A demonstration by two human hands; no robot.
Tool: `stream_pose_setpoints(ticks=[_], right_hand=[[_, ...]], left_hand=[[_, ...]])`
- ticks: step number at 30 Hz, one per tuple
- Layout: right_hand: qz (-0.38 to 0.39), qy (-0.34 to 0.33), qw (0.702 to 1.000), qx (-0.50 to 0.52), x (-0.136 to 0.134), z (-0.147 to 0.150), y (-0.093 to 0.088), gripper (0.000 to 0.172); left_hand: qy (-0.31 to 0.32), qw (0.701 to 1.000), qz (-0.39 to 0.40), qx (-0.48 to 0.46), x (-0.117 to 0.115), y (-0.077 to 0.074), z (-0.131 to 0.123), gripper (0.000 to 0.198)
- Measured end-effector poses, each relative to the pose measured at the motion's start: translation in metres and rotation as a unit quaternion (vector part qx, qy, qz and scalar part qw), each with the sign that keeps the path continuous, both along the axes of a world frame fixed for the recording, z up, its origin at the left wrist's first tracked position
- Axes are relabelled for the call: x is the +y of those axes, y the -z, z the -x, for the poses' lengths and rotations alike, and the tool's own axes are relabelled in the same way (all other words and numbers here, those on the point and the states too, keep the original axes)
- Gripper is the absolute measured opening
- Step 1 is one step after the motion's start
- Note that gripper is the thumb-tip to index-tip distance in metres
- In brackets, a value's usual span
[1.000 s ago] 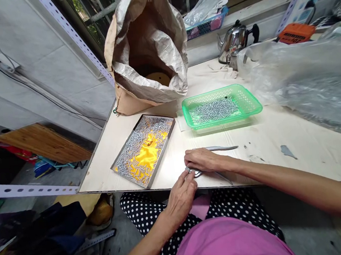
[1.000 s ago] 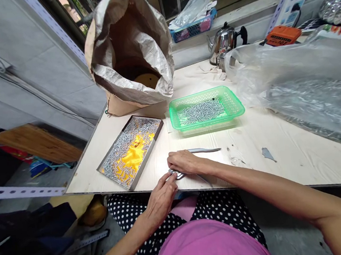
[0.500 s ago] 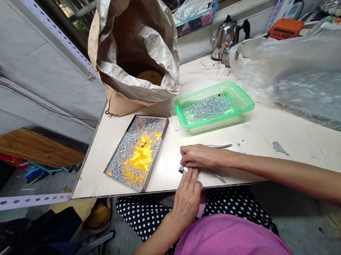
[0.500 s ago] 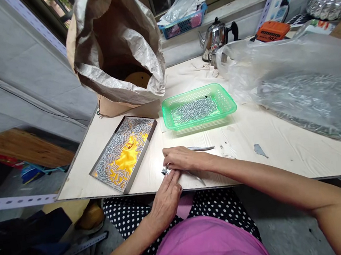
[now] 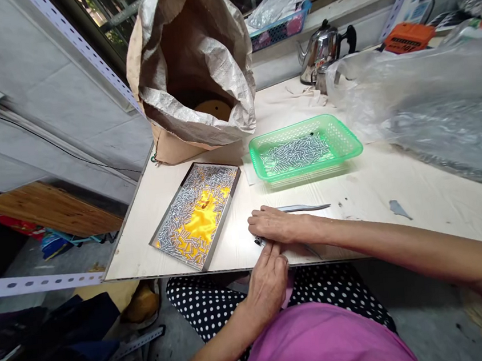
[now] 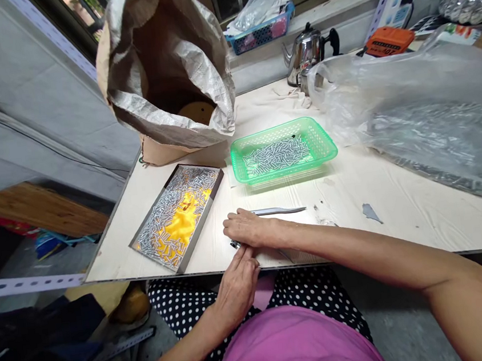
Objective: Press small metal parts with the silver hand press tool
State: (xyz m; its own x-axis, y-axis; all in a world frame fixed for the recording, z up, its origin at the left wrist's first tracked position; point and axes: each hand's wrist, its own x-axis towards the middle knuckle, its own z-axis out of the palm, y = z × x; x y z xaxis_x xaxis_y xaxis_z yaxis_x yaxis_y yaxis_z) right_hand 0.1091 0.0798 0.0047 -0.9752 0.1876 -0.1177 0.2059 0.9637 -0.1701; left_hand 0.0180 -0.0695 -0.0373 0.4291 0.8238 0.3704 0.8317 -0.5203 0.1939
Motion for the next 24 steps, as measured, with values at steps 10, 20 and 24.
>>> stream_pose_setpoints(ticks=[10,20,24], right_hand=[[0.013,0.002,1.0,0.018,-0.002,0.02,0.005,0.017],[-0.126,0.401,0.899,0.122,0.076,-0.076,-0.08,0.027],[-0.02,0.314,0.949,0.027,0.041,-0.104,-0.059,0.02]], left_hand=[[-0.043,0.998,0.04,-0.019,-0.023,-0.006,-0.036,0.014],[-0.07,0.996,0.048,-0.022,-0.018,-0.012,-0.024,0.019],[-0.04,0.999,0.024,-0.004,-0.018,-0.012,-0.02,0.024]])
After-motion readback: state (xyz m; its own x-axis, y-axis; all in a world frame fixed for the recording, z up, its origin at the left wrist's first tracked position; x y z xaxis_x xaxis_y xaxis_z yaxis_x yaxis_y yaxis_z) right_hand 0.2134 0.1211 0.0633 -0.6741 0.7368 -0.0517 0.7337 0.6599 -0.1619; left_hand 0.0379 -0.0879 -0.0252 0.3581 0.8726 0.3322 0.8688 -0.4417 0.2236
